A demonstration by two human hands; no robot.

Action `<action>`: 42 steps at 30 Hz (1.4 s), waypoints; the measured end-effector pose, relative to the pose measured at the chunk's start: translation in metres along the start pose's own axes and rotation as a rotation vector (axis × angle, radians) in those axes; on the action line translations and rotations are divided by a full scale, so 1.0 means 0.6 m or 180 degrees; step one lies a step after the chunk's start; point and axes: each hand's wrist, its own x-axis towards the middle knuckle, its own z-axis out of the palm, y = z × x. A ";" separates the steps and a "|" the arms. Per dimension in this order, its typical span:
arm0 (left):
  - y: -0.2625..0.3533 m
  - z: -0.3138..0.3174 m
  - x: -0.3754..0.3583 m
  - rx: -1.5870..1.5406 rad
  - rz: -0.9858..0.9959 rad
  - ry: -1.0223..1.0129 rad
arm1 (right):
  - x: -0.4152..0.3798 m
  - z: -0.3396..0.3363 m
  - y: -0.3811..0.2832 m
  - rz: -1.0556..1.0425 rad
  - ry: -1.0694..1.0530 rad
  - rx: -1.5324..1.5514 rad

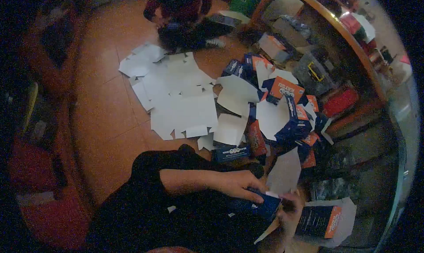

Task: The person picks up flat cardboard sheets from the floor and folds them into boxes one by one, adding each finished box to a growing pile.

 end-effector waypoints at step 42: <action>-0.007 0.031 -0.020 0.2208 0.0486 0.2338 | 0.053 0.115 0.011 -0.1008 0.0443 -0.2756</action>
